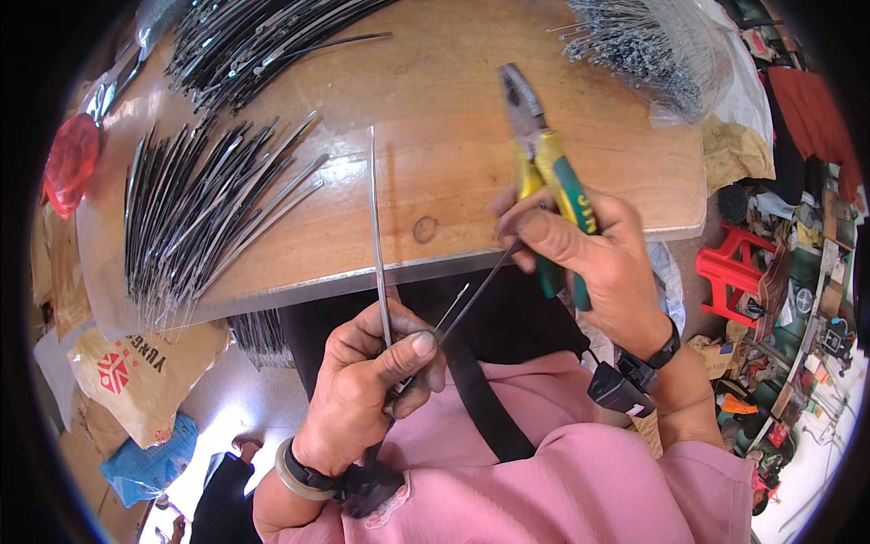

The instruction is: The person is using pliers to cut and bend thin metal wires and sorting them into groups on a wooden table.

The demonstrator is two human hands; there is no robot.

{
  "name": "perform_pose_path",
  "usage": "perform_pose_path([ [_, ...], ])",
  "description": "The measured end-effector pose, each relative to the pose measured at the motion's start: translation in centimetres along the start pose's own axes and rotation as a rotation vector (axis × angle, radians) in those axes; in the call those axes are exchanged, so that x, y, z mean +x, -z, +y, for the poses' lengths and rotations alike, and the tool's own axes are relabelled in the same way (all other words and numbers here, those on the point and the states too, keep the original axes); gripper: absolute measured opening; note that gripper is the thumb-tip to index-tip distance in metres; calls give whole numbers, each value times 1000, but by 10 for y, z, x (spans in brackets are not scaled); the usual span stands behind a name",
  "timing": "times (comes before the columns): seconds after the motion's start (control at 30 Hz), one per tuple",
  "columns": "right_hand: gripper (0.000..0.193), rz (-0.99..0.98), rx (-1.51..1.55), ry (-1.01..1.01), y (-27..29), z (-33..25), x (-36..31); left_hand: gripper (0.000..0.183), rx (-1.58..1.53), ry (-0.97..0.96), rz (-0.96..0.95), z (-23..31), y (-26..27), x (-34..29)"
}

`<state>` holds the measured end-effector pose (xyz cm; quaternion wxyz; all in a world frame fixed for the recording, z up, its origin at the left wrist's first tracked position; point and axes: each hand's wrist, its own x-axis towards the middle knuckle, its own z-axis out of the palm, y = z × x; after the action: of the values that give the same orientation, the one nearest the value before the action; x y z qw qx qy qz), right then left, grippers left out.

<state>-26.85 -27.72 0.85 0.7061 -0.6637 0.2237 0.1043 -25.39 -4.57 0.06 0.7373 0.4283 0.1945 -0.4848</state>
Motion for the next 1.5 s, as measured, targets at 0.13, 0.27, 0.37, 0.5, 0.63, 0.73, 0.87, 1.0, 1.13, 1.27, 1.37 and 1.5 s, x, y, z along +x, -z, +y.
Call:
perform_pose_path([
  [0.13, 21, 211, -721, 548, 18, -5, -12, 11, 89, -28, 26, 4, -4, 1],
  [0.27, 17, -164, -815, 739, 8, -26, -7, 9, 150, -59, 34, 1, -6, 1],
  [0.37, 22, -350, -913, 810, 0, -24, 11, 9, 243, -86, 47, 0, -10, 0],
  [0.5, 25, -516, -954, 801, -3, -19, 24, 10, 211, -84, 46, -3, -8, 1],
  [0.63, 23, -579, -974, 772, -4, -17, 25, 10, 200, -56, 55, -4, -6, 3],
  [0.73, 23, -546, -975, 793, -4, -8, 25, 9, 210, -30, 74, -3, -6, 4],
  [0.87, 25, -583, -987, 753, -3, -8, 24, 11, 195, 11, 49, -2, -4, 4],
  [1.0, 26, -547, -973, 800, 0, -9, 24, 34, 253, 20, -145, 23, 14, -6],
  [1.13, 26, -495, -895, 892, -5, -10, 22, 35, 221, 59, -107, 41, 32, -1],
  [1.27, 24, -527, -898, 861, -9, -15, 18, 22, 302, 177, -23, 44, -5, 3],
  [1.37, 24, -502, -928, 909, -10, -15, 18, 23, 361, 270, 12, 45, -18, 4],
  [1.5, 24, -319, -947, 1056, -9, -14, 27, 17, 36, 215, -35, 32, -1, 9],
])
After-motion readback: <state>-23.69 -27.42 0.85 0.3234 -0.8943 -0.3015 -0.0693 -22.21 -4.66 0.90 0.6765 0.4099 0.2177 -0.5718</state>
